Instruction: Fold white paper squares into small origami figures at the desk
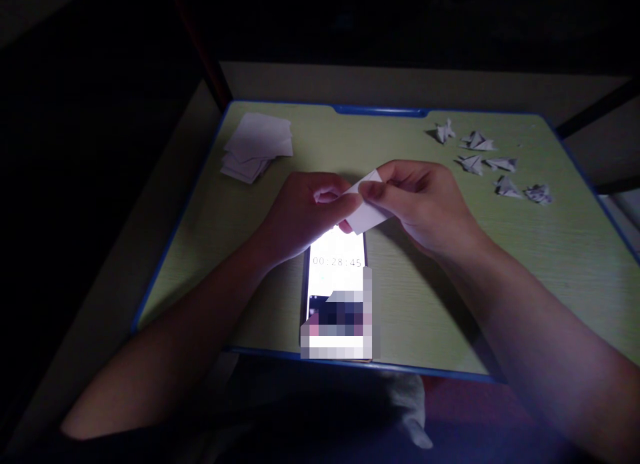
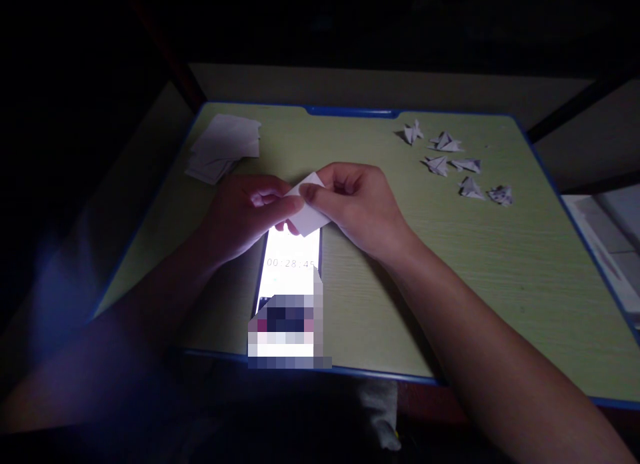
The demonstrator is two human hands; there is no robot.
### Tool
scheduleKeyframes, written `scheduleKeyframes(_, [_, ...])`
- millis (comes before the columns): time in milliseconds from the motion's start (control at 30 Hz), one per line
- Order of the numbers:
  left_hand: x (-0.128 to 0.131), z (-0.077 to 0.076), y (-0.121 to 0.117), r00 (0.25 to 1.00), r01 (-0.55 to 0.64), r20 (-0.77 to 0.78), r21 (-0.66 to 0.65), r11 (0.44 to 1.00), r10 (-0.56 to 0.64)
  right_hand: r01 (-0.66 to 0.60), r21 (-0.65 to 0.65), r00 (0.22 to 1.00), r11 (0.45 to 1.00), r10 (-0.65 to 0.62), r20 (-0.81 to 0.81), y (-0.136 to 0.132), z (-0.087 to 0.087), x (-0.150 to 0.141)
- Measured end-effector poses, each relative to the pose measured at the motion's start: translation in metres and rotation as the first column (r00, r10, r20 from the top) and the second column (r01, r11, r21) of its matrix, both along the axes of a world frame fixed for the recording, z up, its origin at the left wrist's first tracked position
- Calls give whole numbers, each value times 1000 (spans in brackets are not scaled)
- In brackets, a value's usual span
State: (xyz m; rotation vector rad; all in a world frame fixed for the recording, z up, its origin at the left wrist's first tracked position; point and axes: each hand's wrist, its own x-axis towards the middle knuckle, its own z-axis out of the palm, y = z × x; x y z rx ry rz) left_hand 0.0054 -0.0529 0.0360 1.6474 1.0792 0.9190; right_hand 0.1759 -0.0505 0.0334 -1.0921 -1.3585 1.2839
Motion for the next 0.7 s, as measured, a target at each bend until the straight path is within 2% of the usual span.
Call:
scheduleKeyframes(267, [0, 0, 1, 999, -28, -31, -3, 1000, 28, 66, 62, 998, 996, -65, -21, -4, 3, -4])
scheduleKeyframes(533, [0, -2, 2, 997, -66, 30, 23, 998, 66, -18, -25, 999, 1000, 17, -40, -1, -4, -2])
scheduleKeyframes(700, [1, -3, 3, 998, -55, 19, -10, 998, 55, 44, 18, 998, 999, -44, -35, -1, -2, -3])
